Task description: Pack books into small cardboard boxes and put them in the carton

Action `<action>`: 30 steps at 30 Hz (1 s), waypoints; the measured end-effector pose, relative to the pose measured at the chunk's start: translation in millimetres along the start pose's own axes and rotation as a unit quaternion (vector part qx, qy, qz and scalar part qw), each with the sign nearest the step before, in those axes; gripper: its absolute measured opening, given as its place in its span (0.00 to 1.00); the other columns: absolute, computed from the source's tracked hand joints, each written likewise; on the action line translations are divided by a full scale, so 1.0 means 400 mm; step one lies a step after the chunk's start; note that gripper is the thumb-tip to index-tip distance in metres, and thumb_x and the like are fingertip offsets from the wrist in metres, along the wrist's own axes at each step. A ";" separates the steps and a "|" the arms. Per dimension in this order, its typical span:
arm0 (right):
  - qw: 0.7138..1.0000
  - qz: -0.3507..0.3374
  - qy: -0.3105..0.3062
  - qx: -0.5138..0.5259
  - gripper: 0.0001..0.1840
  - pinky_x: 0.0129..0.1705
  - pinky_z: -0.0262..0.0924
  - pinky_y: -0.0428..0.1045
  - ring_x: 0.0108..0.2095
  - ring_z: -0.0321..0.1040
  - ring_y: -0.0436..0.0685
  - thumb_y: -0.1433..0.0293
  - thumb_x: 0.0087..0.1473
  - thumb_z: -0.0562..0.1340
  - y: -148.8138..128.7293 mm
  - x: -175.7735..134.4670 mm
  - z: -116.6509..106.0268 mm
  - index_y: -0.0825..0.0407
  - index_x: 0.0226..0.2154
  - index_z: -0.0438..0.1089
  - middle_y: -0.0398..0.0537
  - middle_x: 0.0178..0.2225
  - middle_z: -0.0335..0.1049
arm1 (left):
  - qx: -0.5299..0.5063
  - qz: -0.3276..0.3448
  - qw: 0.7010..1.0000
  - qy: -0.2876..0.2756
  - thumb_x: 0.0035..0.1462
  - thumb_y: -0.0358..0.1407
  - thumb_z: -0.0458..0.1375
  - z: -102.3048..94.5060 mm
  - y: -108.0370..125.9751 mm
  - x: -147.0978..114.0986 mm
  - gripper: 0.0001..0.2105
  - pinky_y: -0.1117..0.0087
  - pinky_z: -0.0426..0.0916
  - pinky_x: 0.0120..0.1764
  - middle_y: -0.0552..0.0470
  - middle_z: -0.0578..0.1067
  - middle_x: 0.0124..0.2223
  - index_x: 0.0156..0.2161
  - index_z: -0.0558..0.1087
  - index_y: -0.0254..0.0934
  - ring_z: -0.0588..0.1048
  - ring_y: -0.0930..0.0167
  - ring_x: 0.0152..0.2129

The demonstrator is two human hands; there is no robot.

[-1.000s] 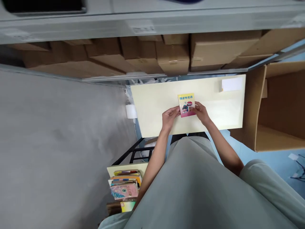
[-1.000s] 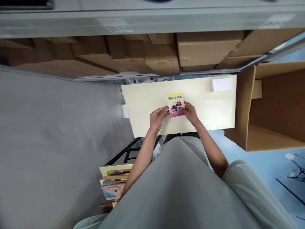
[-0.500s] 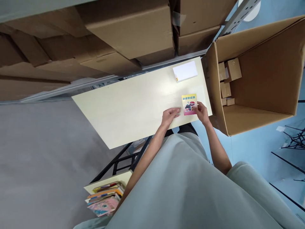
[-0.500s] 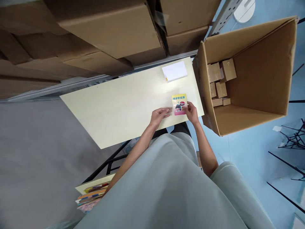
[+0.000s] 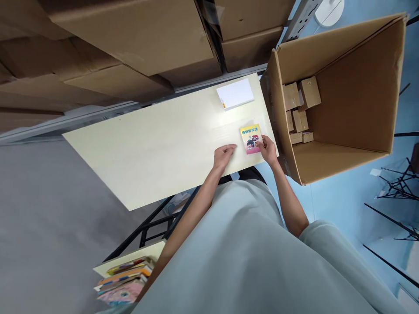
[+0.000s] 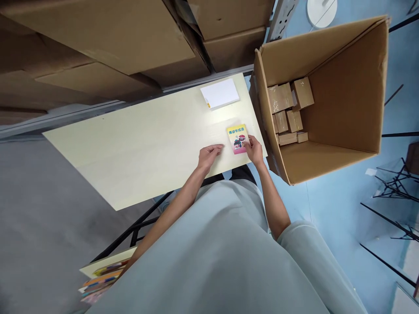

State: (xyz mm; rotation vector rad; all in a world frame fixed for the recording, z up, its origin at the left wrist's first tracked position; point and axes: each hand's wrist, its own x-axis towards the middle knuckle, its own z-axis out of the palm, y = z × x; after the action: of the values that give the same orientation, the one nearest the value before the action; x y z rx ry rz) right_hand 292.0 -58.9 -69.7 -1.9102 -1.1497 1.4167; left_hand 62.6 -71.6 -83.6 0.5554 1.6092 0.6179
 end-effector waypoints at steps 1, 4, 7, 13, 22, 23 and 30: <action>1.000 0.000 0.000 -0.003 0.29 0.49 0.74 0.57 0.45 0.80 0.63 0.48 0.62 0.62 -0.005 0.002 0.000 0.50 0.55 0.72 0.53 0.46 0.84 | -0.002 -0.002 1.000 0.003 0.50 0.42 0.68 0.002 -0.002 0.001 0.11 0.61 0.76 0.53 0.47 0.87 0.47 0.38 0.87 0.41 0.82 0.63 0.45; 0.998 0.003 0.017 -0.057 0.26 0.50 0.73 0.57 0.44 0.79 0.64 0.49 0.65 0.62 -0.016 0.008 -0.003 0.49 0.55 0.73 0.52 0.46 0.83 | -0.004 -0.011 1.000 0.015 0.51 0.44 0.69 0.007 -0.002 0.002 0.13 0.60 0.76 0.53 0.47 0.87 0.44 0.40 0.87 0.40 0.82 0.62 0.44; 0.989 -0.010 0.051 -0.139 0.21 0.52 0.72 0.59 0.44 0.77 0.64 0.54 0.67 0.61 -0.017 0.012 -0.014 0.50 0.53 0.75 0.55 0.47 0.80 | 0.003 -0.014 1.000 0.027 0.51 0.43 0.70 0.012 0.005 0.001 0.13 0.59 0.76 0.54 0.46 0.87 0.43 0.40 0.87 0.39 0.82 0.61 0.44; 0.964 -0.012 0.132 -0.228 0.17 0.58 0.68 0.62 0.50 0.73 0.66 0.61 0.68 0.60 -0.002 0.018 -0.035 0.52 0.53 0.74 0.61 0.53 0.72 | 0.024 0.001 0.999 0.027 0.52 0.35 0.66 0.017 0.018 -0.008 0.09 0.59 0.75 0.55 0.48 0.87 0.43 0.39 0.87 0.40 0.83 0.62 0.43; 0.958 0.006 0.143 -0.250 0.10 0.55 0.68 0.61 0.50 0.70 0.66 0.68 0.70 0.54 -0.003 0.045 -0.009 0.50 0.41 0.71 0.59 0.49 0.71 | 0.026 -0.008 0.999 0.028 0.54 0.40 0.70 0.020 0.017 -0.007 0.09 0.59 0.75 0.54 0.46 0.87 0.45 0.40 0.87 0.40 0.82 0.61 0.44; 0.956 -0.004 0.141 -0.256 0.10 0.56 0.68 0.61 0.50 0.70 0.66 0.69 0.70 0.54 -0.003 0.047 -0.011 0.50 0.41 0.70 0.59 0.49 0.71 | 0.023 -0.010 0.999 0.028 0.54 0.41 0.71 0.021 0.016 -0.007 0.10 0.58 0.75 0.54 0.46 0.87 0.45 0.40 0.87 0.40 0.82 0.61 0.44; 0.973 0.004 0.098 -0.210 0.08 0.52 0.69 0.60 0.43 0.75 0.65 0.66 0.69 0.56 -0.012 0.053 -0.045 0.50 0.40 0.69 0.57 0.42 0.76 | -0.031 0.012 0.999 0.026 0.48 0.50 0.77 0.029 0.011 -0.018 0.18 0.56 0.76 0.55 0.45 0.87 0.43 0.38 0.87 0.40 0.83 0.58 0.45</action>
State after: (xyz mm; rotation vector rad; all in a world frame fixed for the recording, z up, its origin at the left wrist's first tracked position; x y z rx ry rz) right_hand 309.5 -36.6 -70.9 -2.2813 -1.4287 1.0137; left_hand 74.9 -72.3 -76.2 0.5181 1.6291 0.7031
